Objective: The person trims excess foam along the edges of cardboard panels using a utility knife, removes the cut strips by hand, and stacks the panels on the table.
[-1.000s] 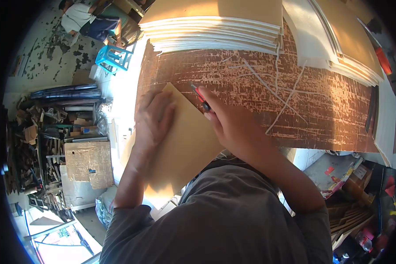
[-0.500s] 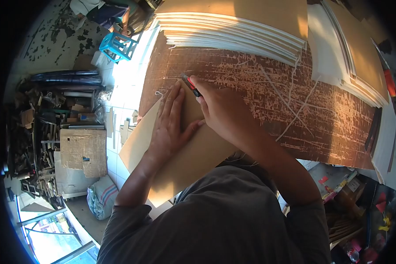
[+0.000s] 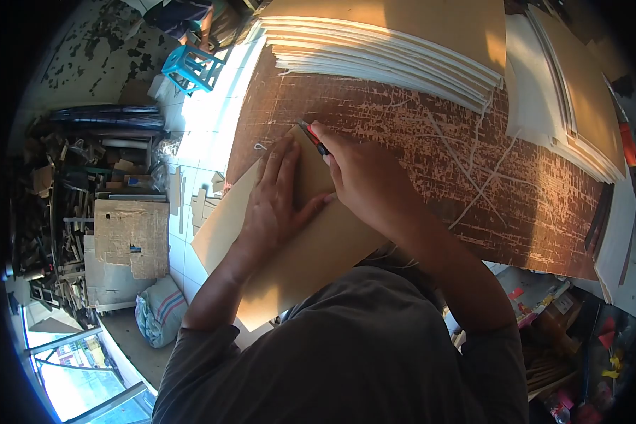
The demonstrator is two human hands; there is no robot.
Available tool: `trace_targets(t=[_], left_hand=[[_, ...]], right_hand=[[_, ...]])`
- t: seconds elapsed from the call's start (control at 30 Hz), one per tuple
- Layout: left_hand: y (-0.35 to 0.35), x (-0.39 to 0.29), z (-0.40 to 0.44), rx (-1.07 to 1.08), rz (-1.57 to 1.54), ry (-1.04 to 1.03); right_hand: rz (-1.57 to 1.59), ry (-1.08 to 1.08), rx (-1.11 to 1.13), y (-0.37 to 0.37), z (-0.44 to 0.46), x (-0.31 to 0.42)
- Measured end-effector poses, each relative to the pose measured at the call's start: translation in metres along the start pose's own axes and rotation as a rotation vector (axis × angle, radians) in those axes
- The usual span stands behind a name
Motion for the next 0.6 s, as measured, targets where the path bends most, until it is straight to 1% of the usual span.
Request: trace_targets(t=[0.13, 0.27, 0.33, 0.4, 0.5, 0.6], left_hand=[[-0.001, 0.0, 0.0, 0.033, 0.019, 0.015], [-0.003, 0.001, 0.001, 0.052, 0.051, 0.004], [-0.005, 0.001, 0.001, 0.073, 0.072, 0.01], [-0.006, 0.002, 0.001, 0.104, 0.073, 0.028], [-0.001, -0.001, 0.003, 0.059, 0.041, 0.009], [0.0, -0.001, 0.003, 0.069, 0.06, 0.016]], right_hand=[[-0.003, 0.05, -0.028, 0.001, 0.0, 0.003], [0.002, 0.049, -0.024, -0.001, 0.0, 0.001], [-0.017, -0.008, 0.039, -0.002, 0.001, 0.0], [-0.017, 0.016, 0.013, -0.003, 0.001, -0.001], [-0.025, 0.055, -0.007, -0.002, 0.005, -0.003], [-0.036, 0.076, 0.006, -0.004, 0.007, -0.007]])
Point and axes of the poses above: each hand's wrist, its own z-axis towards the middle knuckle, its own y-axis out of the back of the hand, x = y × z, the point moved 9 cm from there along z, towards the middle knuckle, and after that the axes turned 4 degrees about -y, right-handed, at the moved point
